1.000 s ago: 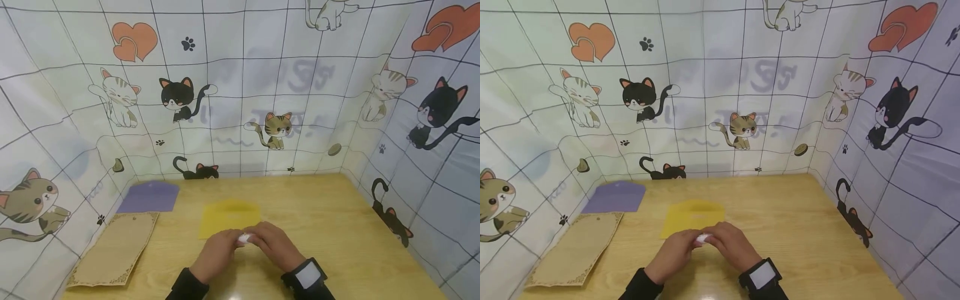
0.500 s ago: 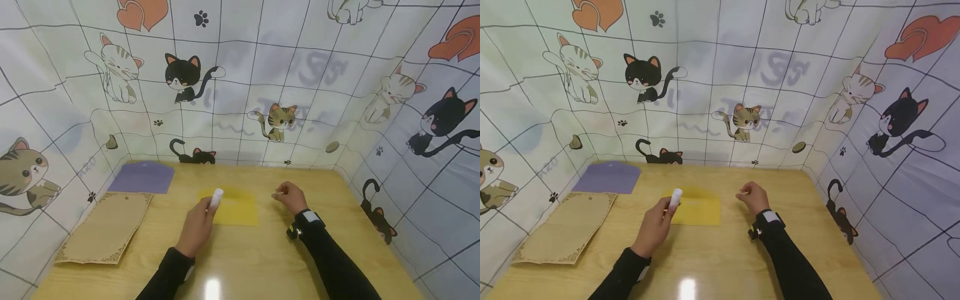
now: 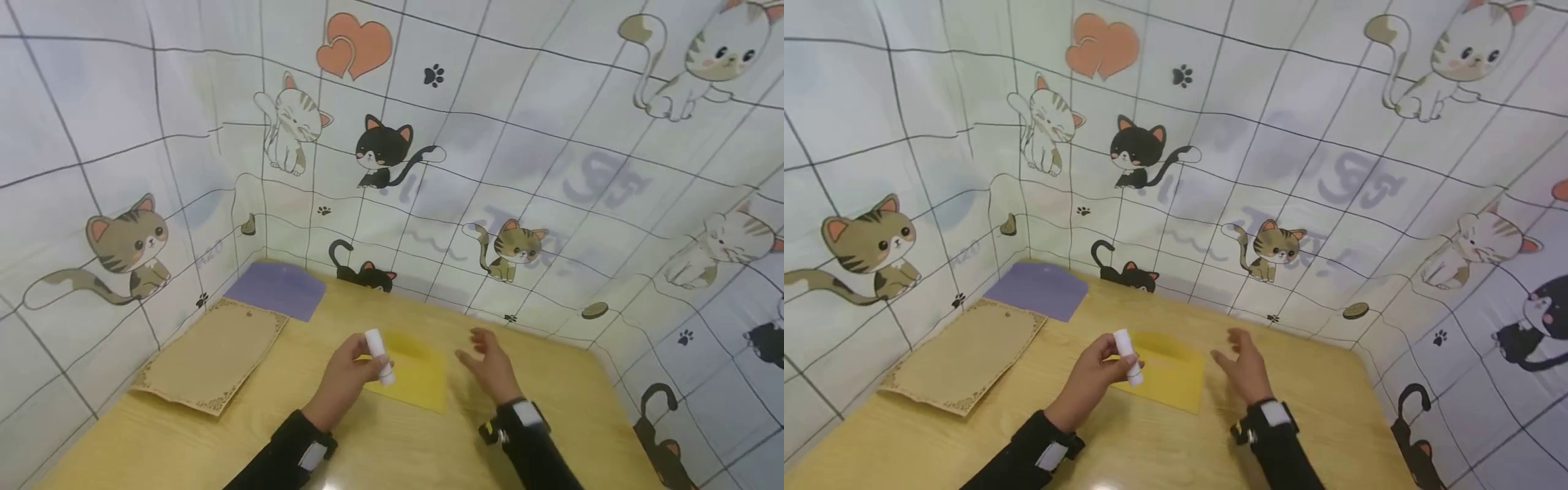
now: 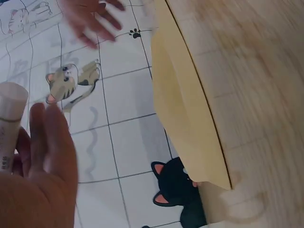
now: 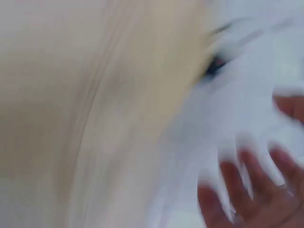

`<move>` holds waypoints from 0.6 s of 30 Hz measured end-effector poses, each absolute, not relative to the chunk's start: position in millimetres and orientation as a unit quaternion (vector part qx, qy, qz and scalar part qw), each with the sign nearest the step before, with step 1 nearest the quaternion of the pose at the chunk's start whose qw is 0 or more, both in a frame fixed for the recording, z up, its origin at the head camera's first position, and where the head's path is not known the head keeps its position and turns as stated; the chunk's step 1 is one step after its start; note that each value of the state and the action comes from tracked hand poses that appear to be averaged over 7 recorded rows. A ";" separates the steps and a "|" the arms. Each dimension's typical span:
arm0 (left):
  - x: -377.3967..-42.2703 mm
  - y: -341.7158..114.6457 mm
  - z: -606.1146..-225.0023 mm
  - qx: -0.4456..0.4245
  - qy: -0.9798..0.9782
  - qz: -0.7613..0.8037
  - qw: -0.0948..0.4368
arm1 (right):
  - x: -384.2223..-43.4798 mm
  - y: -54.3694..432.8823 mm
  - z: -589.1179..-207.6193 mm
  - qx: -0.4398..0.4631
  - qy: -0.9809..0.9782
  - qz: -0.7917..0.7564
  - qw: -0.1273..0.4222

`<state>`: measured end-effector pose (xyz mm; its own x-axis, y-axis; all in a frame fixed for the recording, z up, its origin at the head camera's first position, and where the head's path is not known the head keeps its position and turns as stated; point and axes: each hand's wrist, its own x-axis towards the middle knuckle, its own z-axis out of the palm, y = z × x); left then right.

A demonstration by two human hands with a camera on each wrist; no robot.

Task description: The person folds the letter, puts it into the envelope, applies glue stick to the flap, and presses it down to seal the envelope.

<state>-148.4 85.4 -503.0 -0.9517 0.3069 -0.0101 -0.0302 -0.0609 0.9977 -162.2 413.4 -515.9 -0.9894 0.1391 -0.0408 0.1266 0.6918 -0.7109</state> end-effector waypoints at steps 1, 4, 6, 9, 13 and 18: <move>-147.8 89.0 -500.7 0.120 0.683 0.711 0.117 | -141.1 395.7 -507.0 -0.061 -0.908 0.414 0.018; -145.1 97.1 -497.8 0.154 0.708 0.682 0.100 | -92.4 345.3 -490.5 -0.024 -0.874 0.484 0.027; -140.4 101.7 -501.0 0.157 0.705 0.684 0.102 | -75.2 319.9 -487.6 -0.001 -0.874 0.485 0.034; -126.5 109.1 -512.2 0.134 0.696 0.696 0.116 | -57.0 298.2 -492.8 0.020 -0.901 0.432 0.046; -123.6 113.6 -515.5 0.123 0.695 0.696 0.133 | -51.9 289.2 -505.1 0.038 -0.913 0.397 0.082; -124.9 116.9 -511.7 0.118 0.703 0.691 0.123 | -54.2 292.9 -510.5 0.058 -0.911 0.397 0.096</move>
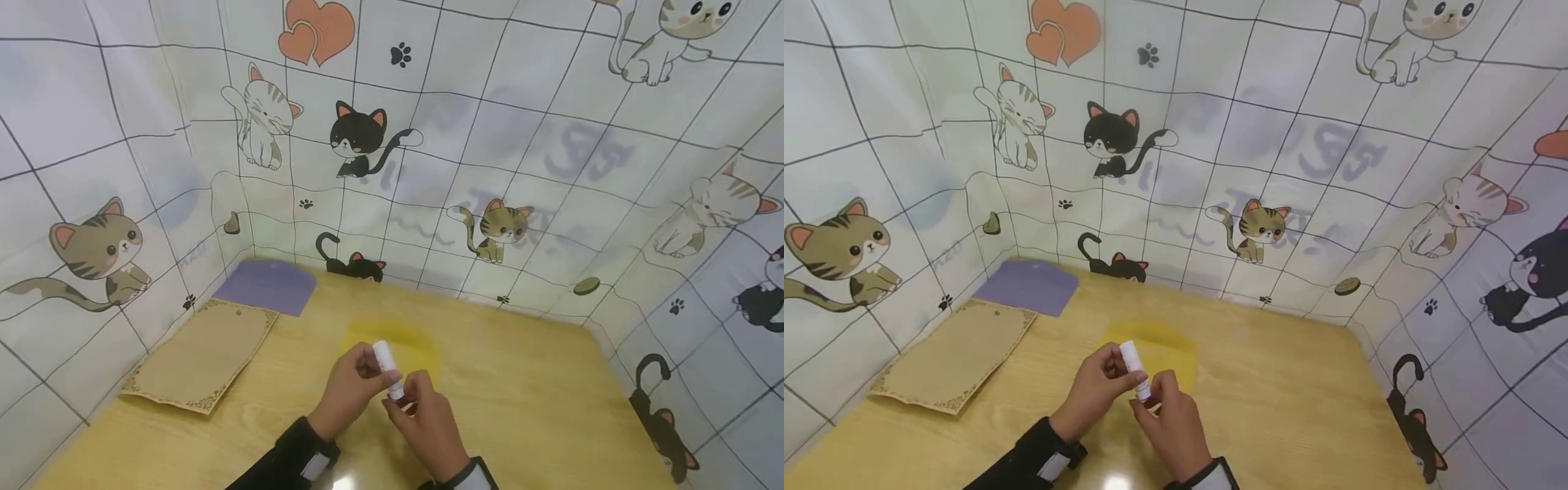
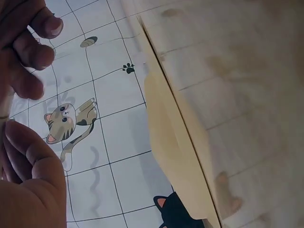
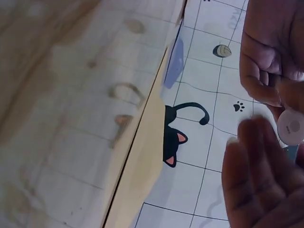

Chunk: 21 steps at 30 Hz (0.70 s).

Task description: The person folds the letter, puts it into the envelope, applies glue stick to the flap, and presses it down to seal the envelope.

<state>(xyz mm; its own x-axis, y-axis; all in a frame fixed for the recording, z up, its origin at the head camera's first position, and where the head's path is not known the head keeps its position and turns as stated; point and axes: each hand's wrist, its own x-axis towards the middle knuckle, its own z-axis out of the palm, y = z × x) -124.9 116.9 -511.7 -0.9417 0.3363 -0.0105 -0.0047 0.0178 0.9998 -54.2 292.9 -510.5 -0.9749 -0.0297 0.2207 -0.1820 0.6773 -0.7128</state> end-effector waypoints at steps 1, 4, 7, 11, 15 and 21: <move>-122.7 118.4 -513.2 0.118 0.704 0.689 0.123 | -51.9 293.7 -512.5 0.054 -0.911 0.397 0.100; -120.1 122.1 -515.2 0.124 0.705 0.688 0.124 | -49.4 297.3 -513.5 0.051 -0.903 0.412 0.111; -121.7 123.2 -514.0 0.146 0.692 0.697 0.121 | -52.5 303.4 -511.4 0.072 -0.880 0.459 0.096; -125.6 119.4 -510.4 0.177 0.663 0.716 0.130 | -60.4 312.2 -508.7 0.121 -0.774 0.621 -0.007; -127.8 120.0 -511.6 0.172 0.642 0.729 0.160 | -62.1 315.3 -512.7 0.110 -0.651 0.744 -0.102; -126.2 125.7 -517.4 0.103 0.665 0.727 0.138 | -54.9 302.3 -520.9 0.063 -0.762 0.642 -0.051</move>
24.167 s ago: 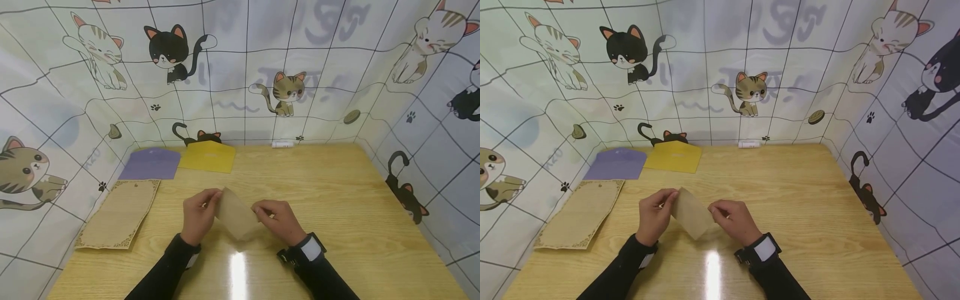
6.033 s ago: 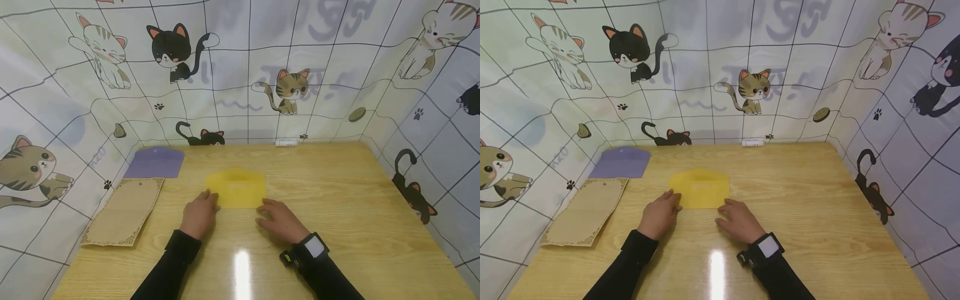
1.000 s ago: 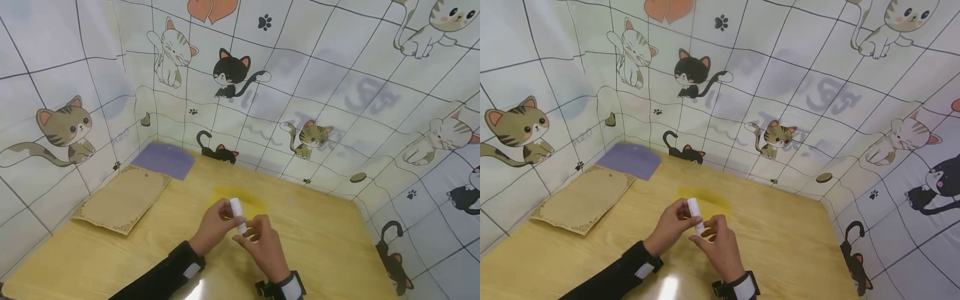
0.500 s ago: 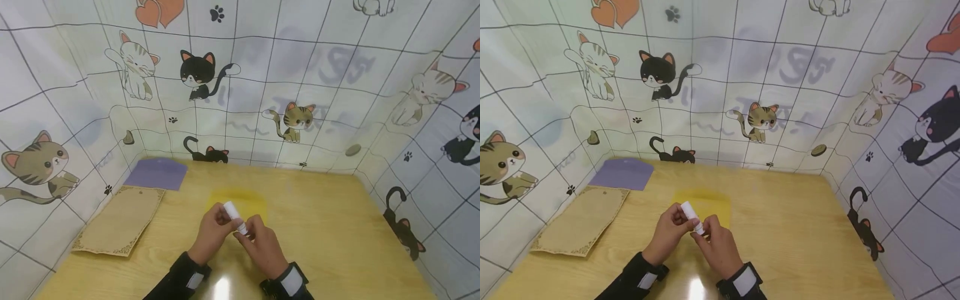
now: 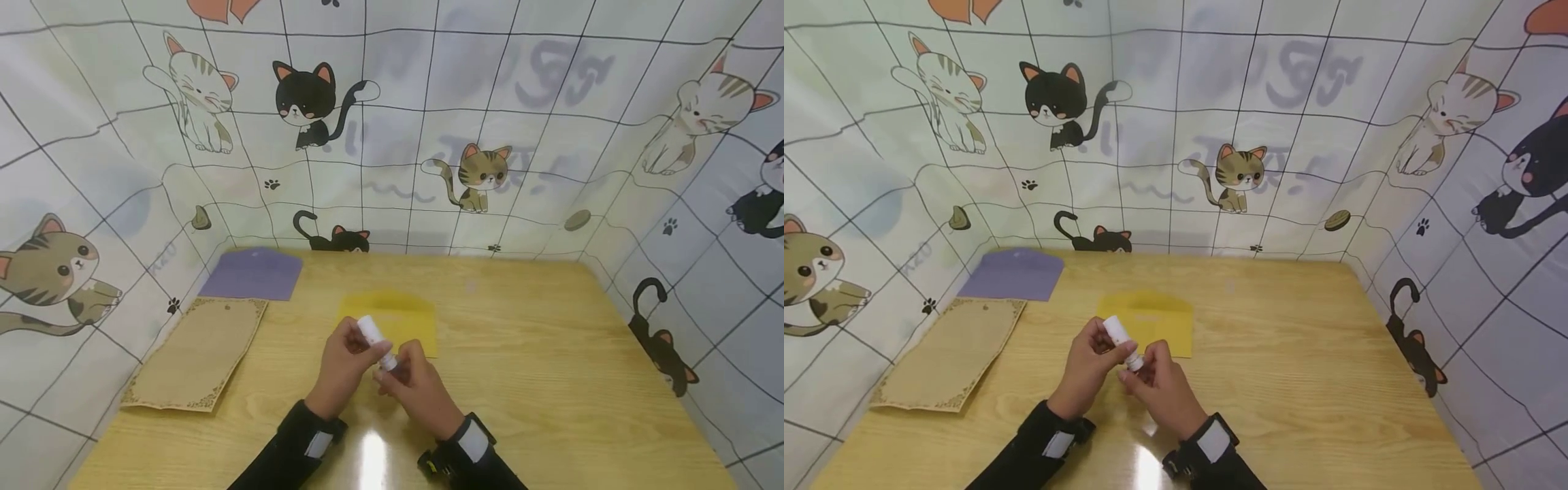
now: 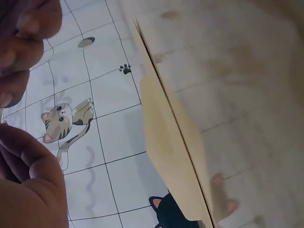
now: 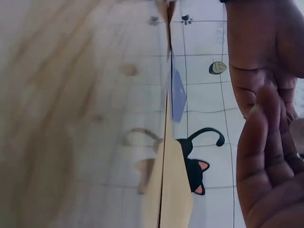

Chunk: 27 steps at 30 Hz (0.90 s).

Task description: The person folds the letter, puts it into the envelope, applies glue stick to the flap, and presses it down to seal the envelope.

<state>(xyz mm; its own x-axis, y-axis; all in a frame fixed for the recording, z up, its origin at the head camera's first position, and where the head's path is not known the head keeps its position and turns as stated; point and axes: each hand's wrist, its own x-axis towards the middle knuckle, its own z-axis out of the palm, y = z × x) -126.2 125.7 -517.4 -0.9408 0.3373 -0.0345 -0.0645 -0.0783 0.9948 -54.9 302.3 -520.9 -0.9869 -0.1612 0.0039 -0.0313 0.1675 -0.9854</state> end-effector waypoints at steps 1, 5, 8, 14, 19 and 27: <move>-125.9 126.3 -517.3 0.097 0.672 0.722 0.134 | -53.8 300.7 -520.8 -0.056 0.788 -0.613 0.030; -124.9 126.6 -517.2 0.112 0.694 0.698 0.137 | -52.1 299.7 -521.2 -0.027 0.820 -0.571 -0.017; -125.2 124.0 -517.5 0.146 0.689 0.695 0.144 | -53.1 303.3 -522.5 -0.046 0.783 -0.621 -0.001; -127.4 115.8 -519.6 0.201 0.615 0.738 0.192 | -55.4 312.7 -524.8 -0.128 0.571 -0.799 0.135; -125.9 118.6 -517.6 0.159 0.639 0.732 0.173 | -56.1 308.2 -524.2 -0.098 0.641 -0.756 0.088; -125.9 123.1 -512.9 0.159 0.675 0.703 0.158 | -56.6 308.6 -525.3 -0.077 0.721 -0.688 0.034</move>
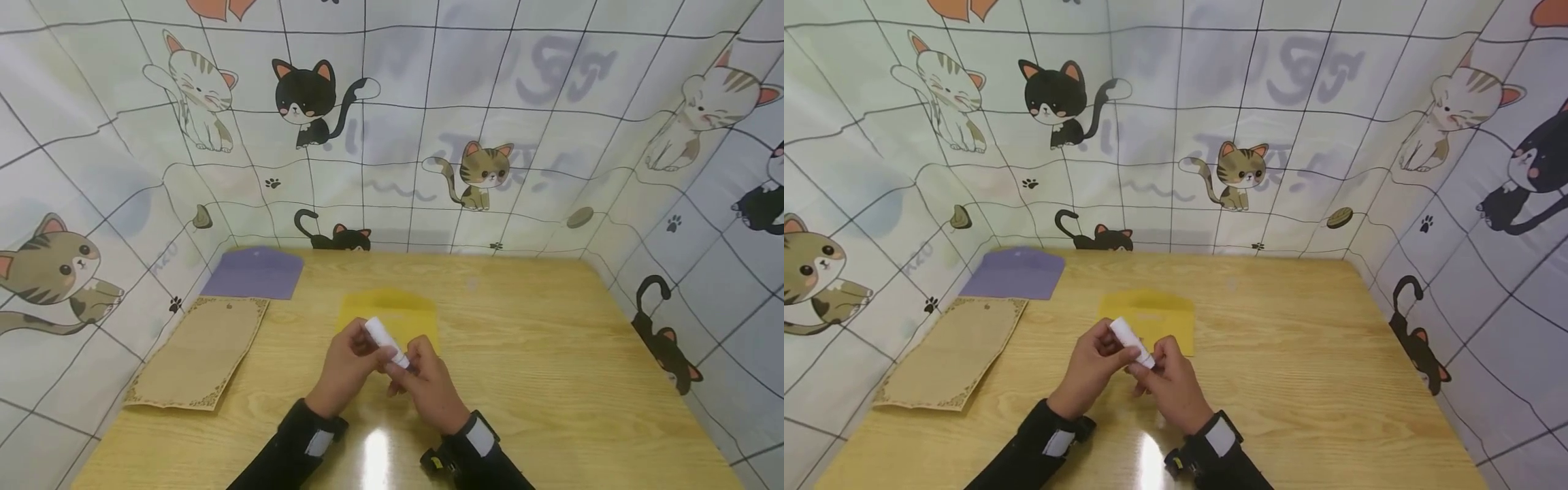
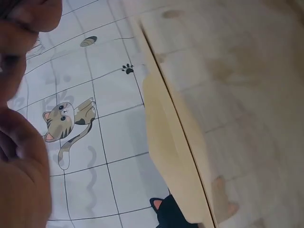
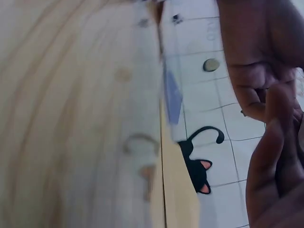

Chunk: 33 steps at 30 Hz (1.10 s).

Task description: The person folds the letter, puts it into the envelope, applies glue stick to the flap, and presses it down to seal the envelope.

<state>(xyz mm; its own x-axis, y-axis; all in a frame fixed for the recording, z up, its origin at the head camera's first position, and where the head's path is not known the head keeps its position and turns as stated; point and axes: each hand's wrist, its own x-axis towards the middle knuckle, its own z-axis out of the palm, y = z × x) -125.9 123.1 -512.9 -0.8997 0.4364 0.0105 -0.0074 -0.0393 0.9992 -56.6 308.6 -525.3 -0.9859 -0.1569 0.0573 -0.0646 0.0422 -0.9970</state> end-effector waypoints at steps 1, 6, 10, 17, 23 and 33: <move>-126.2 122.6 -511.9 0.168 0.667 0.707 0.165 | -57.1 310.4 -525.3 -0.090 0.688 -0.718 0.056; -127.5 121.3 -509.1 0.178 0.641 0.722 0.188 | -58.6 317.0 -524.5 -0.107 0.572 -0.800 0.145; -128.2 123.7 -510.3 0.137 0.665 0.715 0.164 | -58.9 314.1 -524.8 -0.049 0.669 -0.738 0.073; -128.8 124.5 -512.1 0.141 0.674 0.705 0.170 | -58.4 312.0 -529.6 -0.044 0.750 -0.660 -0.019; -127.7 121.2 -508.3 0.184 0.651 0.715 0.178 | -58.9 320.9 -526.9 -0.116 0.603 -0.783 0.103; -127.8 124.5 -511.6 0.089 0.677 0.715 0.149 | -58.9 308.5 -525.5 -0.002 0.785 -0.620 0.013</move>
